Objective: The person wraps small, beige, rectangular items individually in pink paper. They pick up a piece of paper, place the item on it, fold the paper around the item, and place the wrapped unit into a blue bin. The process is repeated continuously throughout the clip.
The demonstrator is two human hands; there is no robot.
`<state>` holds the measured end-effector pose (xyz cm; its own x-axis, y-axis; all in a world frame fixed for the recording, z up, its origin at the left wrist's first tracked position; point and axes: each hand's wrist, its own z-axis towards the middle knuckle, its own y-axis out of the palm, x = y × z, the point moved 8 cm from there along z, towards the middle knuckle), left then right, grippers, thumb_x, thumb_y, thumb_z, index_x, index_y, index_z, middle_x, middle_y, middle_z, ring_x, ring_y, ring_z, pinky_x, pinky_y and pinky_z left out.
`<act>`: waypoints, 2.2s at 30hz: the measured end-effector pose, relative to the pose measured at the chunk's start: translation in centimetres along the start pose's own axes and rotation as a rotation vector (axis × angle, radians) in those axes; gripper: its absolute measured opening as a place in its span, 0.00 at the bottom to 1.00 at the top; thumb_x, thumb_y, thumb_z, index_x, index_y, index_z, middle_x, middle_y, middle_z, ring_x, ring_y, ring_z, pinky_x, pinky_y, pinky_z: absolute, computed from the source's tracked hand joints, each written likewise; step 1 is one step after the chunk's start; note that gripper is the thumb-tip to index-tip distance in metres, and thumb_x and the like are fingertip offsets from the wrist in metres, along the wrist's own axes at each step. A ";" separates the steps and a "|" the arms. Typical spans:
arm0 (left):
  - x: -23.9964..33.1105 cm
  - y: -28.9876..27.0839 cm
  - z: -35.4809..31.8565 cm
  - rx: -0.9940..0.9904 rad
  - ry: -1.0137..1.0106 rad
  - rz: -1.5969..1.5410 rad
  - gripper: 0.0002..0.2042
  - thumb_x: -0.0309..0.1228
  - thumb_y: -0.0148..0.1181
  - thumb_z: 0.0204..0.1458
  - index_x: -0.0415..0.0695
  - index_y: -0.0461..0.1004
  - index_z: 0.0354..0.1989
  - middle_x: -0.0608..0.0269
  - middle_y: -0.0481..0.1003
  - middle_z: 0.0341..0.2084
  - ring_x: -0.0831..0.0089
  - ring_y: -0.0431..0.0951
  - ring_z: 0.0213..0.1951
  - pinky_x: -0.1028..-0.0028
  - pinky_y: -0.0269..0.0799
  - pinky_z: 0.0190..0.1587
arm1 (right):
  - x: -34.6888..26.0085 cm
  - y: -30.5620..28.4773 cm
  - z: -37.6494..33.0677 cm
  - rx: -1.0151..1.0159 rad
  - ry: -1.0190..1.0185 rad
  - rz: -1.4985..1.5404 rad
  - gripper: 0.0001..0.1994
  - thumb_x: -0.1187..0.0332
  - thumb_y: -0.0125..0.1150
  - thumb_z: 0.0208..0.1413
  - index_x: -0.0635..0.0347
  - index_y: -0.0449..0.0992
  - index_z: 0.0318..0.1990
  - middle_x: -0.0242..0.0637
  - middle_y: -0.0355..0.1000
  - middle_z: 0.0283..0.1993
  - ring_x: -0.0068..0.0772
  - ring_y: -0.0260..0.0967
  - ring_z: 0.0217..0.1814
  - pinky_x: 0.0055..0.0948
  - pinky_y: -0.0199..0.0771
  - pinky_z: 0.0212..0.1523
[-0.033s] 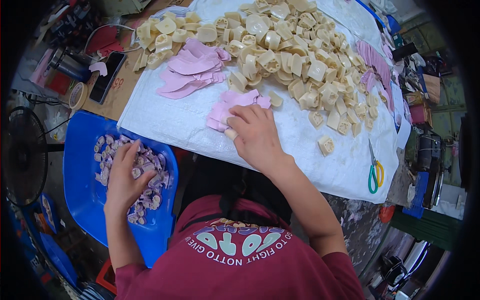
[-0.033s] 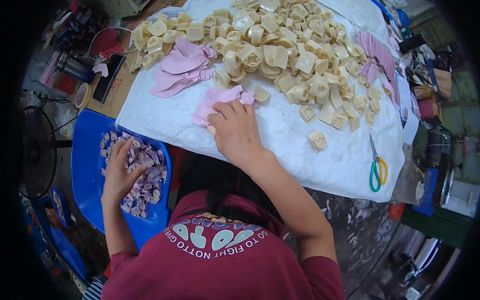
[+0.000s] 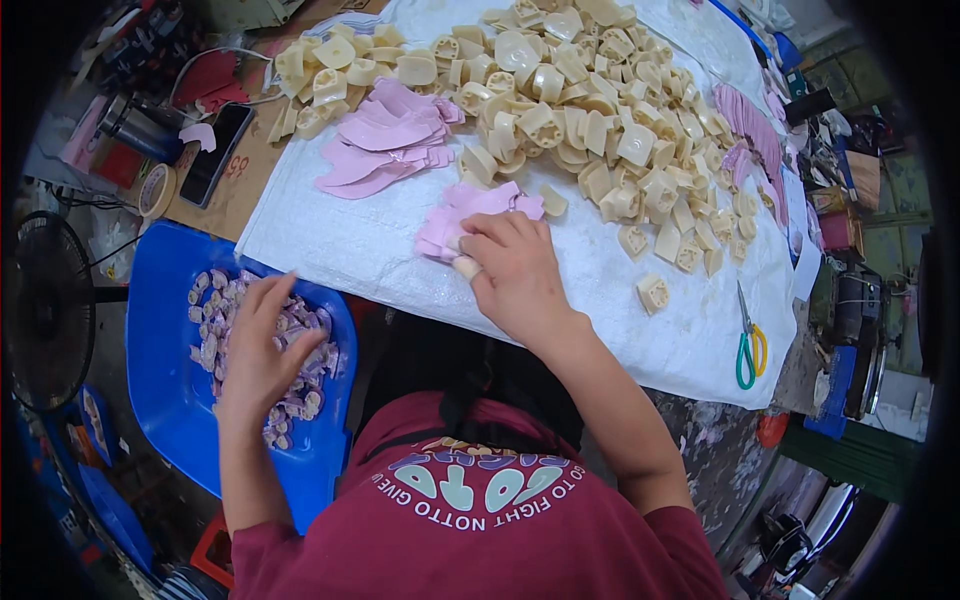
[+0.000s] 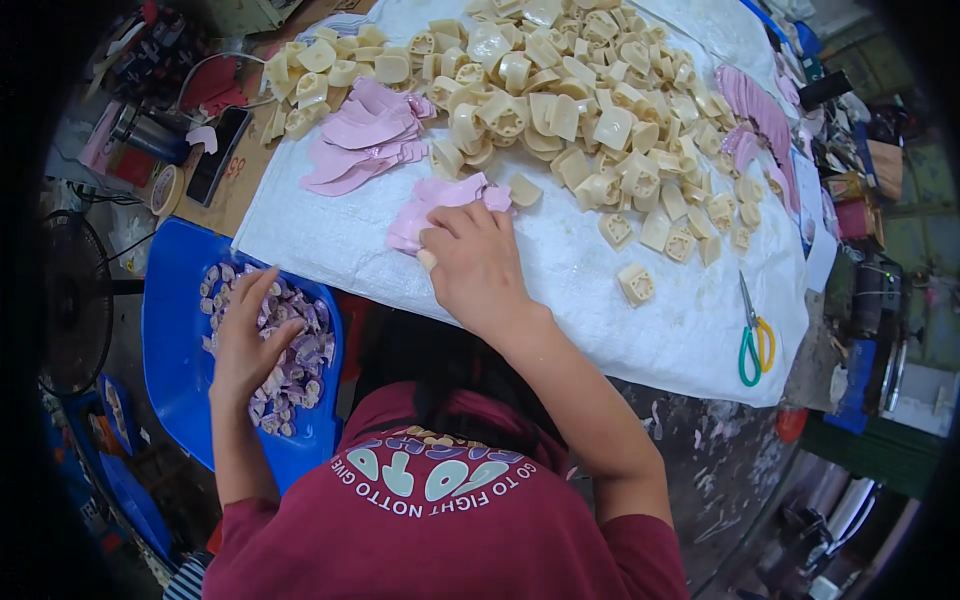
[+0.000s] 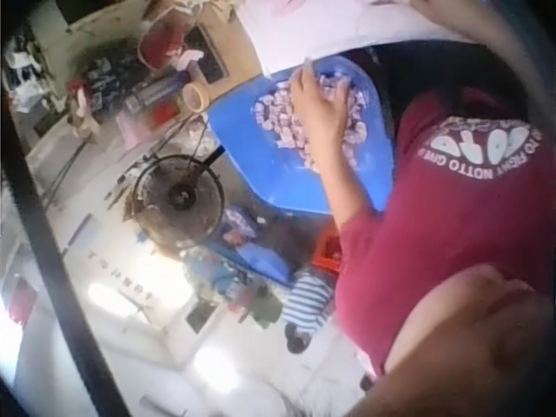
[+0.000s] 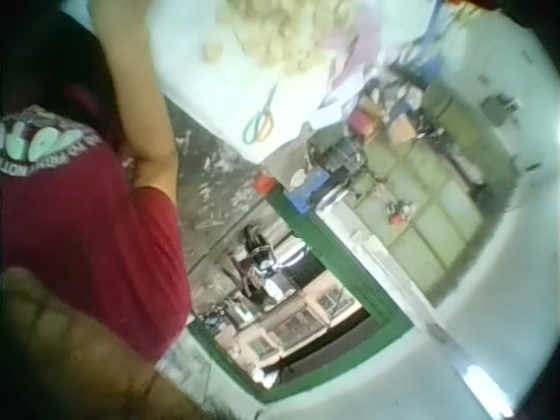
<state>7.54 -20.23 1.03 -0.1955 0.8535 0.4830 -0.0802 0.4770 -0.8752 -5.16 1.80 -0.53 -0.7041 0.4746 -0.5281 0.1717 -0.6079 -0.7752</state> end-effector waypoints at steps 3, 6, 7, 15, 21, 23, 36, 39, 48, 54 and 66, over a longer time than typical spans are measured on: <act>4.9 1.4 3.3 0.084 0.188 -0.286 0.23 0.26 0.66 0.41 0.38 0.71 0.49 0.49 0.72 0.45 0.55 0.72 0.49 0.66 0.66 0.52 | 1.8 -0.4 -0.4 0.016 0.089 0.200 0.11 0.74 0.62 0.46 0.60 0.77 0.40 0.38 0.74 0.42 0.41 0.67 0.49 0.35 0.64 0.52; 8.8 3.7 6.0 0.056 0.295 -0.595 0.16 0.23 0.63 0.44 0.37 0.73 0.44 0.52 0.73 0.41 0.59 0.73 0.47 0.68 0.67 0.50 | 4.0 -0.9 -1.0 0.067 0.304 0.545 0.09 0.74 0.59 0.51 0.62 0.77 0.40 0.37 0.75 0.41 0.36 0.70 0.46 0.31 0.66 0.50; 9.3 5.2 6.7 0.067 0.347 -0.551 0.15 0.22 0.62 0.45 0.37 0.74 0.44 0.52 0.73 0.41 0.60 0.72 0.47 0.68 0.67 0.50 | 5.2 -1.0 -1.5 0.137 0.467 0.746 0.09 0.74 0.59 0.52 0.63 0.77 0.40 0.37 0.75 0.41 0.34 0.71 0.45 0.29 0.67 0.49; 10.3 4.3 6.8 0.359 0.459 -0.471 0.11 0.25 0.59 0.50 0.39 0.75 0.43 0.54 0.75 0.38 0.65 0.74 0.44 0.68 0.69 0.47 | 5.4 -7.6 -1.0 0.532 0.305 1.228 0.10 0.79 0.49 0.56 0.67 0.72 0.45 0.42 0.75 0.44 0.34 0.73 0.46 0.31 0.68 0.52; 9.3 12.0 8.1 -0.449 -0.254 -1.504 0.10 0.32 0.55 0.56 0.37 0.76 0.39 0.61 0.77 0.30 0.74 0.77 0.33 0.74 0.72 0.37 | -1.7 -6.0 -1.1 0.083 -0.246 0.413 0.15 0.85 0.53 0.38 0.65 0.73 0.38 0.47 0.73 0.46 0.50 0.71 0.47 0.37 0.70 0.50; 8.5 13.3 9.1 -0.389 -0.262 -1.539 0.10 0.31 0.57 0.55 0.36 0.76 0.38 0.60 0.78 0.31 0.76 0.78 0.31 0.76 0.75 0.33 | -0.8 -4.7 -1.7 0.065 -0.269 0.271 0.15 0.85 0.52 0.38 0.66 0.73 0.38 0.46 0.74 0.43 0.50 0.71 0.46 0.38 0.70 0.50; 14.0 8.4 8.4 -0.044 0.142 -1.156 0.11 0.18 0.55 0.52 0.33 0.74 0.44 0.60 0.75 0.38 0.75 0.76 0.40 0.77 0.73 0.43 | 3.7 -3.6 -1.2 0.339 0.630 0.997 0.07 0.75 0.61 0.53 0.68 0.75 0.38 0.34 0.74 0.31 0.15 0.70 0.30 0.17 0.72 0.32; 15.2 7.5 7.5 0.001 0.255 -1.062 0.12 0.18 0.55 0.52 0.34 0.74 0.46 0.61 0.73 0.39 0.75 0.75 0.41 0.77 0.72 0.44 | 4.2 -3.9 -1.5 0.286 0.622 1.056 0.05 0.75 0.59 0.54 0.68 0.75 0.36 0.33 0.75 0.31 0.17 0.71 0.31 0.19 0.74 0.33; 15.4 7.9 8.1 -0.149 0.120 -1.175 0.09 0.22 0.55 0.55 0.33 0.76 0.42 0.64 0.75 0.32 0.78 0.75 0.33 0.80 0.70 0.36 | 4.4 -4.5 -2.3 0.204 0.628 1.173 0.05 0.72 0.58 0.56 0.66 0.76 0.36 0.33 0.75 0.31 0.20 0.72 0.31 0.22 0.77 0.33; 15.8 7.0 8.2 -0.027 0.231 -1.006 0.07 0.24 0.55 0.55 0.34 0.77 0.38 0.63 0.77 0.32 0.80 0.75 0.32 0.80 0.71 0.34 | 4.0 -4.7 -2.7 0.228 0.624 1.093 0.05 0.74 0.60 0.55 0.66 0.75 0.37 0.32 0.74 0.30 0.17 0.71 0.30 0.19 0.74 0.31; 15.0 10.0 8.6 -0.635 -0.154 -1.539 0.04 0.24 0.59 0.48 0.37 0.75 0.29 0.61 0.78 0.27 0.75 0.78 0.28 0.75 0.76 0.36 | 3.3 -6.3 -3.1 0.187 0.498 1.154 0.07 0.78 0.61 0.51 0.68 0.74 0.38 0.34 0.73 0.34 0.18 0.71 0.33 0.19 0.73 0.33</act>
<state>-4.58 -4.49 -0.70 -0.4073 -0.4688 0.7838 0.0988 0.8306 0.5481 -6.39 9.12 1.52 0.1303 -0.2261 -0.9653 0.3821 -0.8870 0.2593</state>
